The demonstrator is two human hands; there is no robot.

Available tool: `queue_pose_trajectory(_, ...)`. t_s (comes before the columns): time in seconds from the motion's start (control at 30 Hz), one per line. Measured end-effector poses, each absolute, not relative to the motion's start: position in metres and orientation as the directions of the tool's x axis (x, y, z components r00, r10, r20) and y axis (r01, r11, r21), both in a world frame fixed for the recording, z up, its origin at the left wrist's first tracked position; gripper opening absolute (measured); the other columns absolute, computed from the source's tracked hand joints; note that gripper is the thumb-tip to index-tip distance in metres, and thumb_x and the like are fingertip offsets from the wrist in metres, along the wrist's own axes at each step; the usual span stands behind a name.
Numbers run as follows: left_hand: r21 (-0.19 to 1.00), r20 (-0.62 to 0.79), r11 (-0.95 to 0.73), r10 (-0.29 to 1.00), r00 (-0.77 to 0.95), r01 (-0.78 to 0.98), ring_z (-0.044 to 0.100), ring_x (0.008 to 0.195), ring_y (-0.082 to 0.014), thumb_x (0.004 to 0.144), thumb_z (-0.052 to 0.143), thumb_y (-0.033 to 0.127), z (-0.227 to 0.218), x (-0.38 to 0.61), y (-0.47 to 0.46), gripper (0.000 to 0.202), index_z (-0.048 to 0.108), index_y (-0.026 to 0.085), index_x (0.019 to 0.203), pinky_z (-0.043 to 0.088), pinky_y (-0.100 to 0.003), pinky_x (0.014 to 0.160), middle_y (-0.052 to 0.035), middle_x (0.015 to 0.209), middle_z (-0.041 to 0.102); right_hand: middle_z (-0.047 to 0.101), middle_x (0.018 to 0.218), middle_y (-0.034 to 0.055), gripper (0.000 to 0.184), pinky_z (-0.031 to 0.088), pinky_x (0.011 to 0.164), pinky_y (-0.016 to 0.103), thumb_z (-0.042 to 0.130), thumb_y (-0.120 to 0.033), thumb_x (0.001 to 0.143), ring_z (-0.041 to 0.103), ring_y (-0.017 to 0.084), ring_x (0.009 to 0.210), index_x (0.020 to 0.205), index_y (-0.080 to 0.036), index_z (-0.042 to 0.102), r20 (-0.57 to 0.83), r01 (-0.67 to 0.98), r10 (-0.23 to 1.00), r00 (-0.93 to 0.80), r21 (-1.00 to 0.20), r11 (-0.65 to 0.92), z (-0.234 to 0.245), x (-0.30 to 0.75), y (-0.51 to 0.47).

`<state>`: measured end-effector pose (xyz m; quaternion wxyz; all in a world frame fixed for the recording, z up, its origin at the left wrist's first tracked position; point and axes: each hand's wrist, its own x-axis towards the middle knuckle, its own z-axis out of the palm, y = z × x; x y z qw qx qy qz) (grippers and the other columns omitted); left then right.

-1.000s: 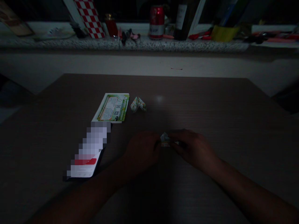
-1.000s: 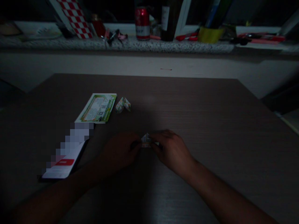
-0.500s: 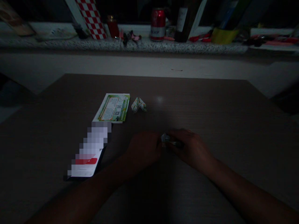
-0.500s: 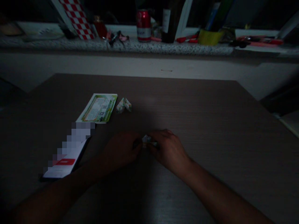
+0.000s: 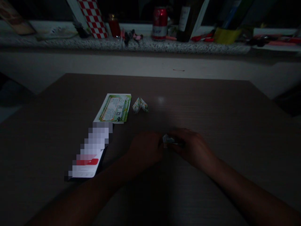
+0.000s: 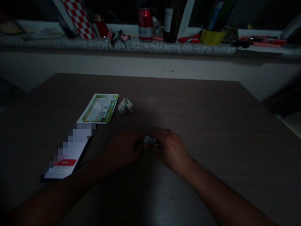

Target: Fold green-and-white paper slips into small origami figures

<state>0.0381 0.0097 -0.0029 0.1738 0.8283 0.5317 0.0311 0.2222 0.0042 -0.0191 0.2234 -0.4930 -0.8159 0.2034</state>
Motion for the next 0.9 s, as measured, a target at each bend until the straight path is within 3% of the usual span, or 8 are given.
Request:
queue_pose_trajectory(0.27,0.329,-0.179,-0.345,0.891,0.417,0.879,0.066,0.079,-0.0225,0.084,0.051,0.029,0.001,0.039,0.010,0.019,0.067,0.019,0.086,0.047,-0.032,0.068,-0.0063,0.087,0.071,0.070,0.109,0.0056,0.042,0.052,0.085,0.037,0.070,-0.012,0.076,0.067,0.022,0.096,0.116,-0.024,0.062,0.188,0.705,0.884,-0.428,-0.542,0.457,-0.016,0.230,0.003)
queue_pose_trajectory(0.43,0.338,-0.147,-0.362,0.892,0.428,0.869,0.065,0.077,-0.0224,0.085,0.051,0.030,-0.002,0.036,0.009,0.019,0.067,0.019,0.086,0.048,-0.032,0.067,-0.0063,0.086,0.071,0.069,0.108,0.0045,0.043,0.053,0.080,0.034,0.068,-0.012,0.077,0.068,0.019,0.087,0.118,-0.023,0.060,0.171,0.700,0.894,-0.414,-0.568,0.433,-0.015,0.236,0.002)
queue_pose_trajectory(0.73,0.210,-0.091,-0.370,0.914,0.395,0.905,0.066,0.085,-0.0290,0.086,0.052,0.042,0.001,0.052,0.000,0.030,0.064,0.016,0.093,0.048,-0.042,0.078,-0.0103,0.091,0.071,0.068,0.110,0.0058,0.040,0.053,0.082,0.034,0.065,-0.009,0.077,0.066,0.021,0.095,0.115,-0.023,0.061,0.187,0.678,0.888,-0.420,-0.585,0.444,-0.015,0.235,0.001)
queue_pose_trajectory(0.9,0.217,-0.099,-0.361,0.916,0.389,0.907,0.067,0.084,-0.0284,0.086,0.054,0.039,0.004,0.052,0.000,0.024,0.060,0.018,0.096,0.047,-0.040,0.075,-0.0091,0.089,0.071,0.069,0.106,0.0054,0.041,0.054,0.078,0.033,0.066,-0.010,0.076,0.067,0.021,0.090,0.114,-0.023,0.062,0.169,0.690,0.899,-0.404,-0.590,0.421,-0.013,0.235,0.001)
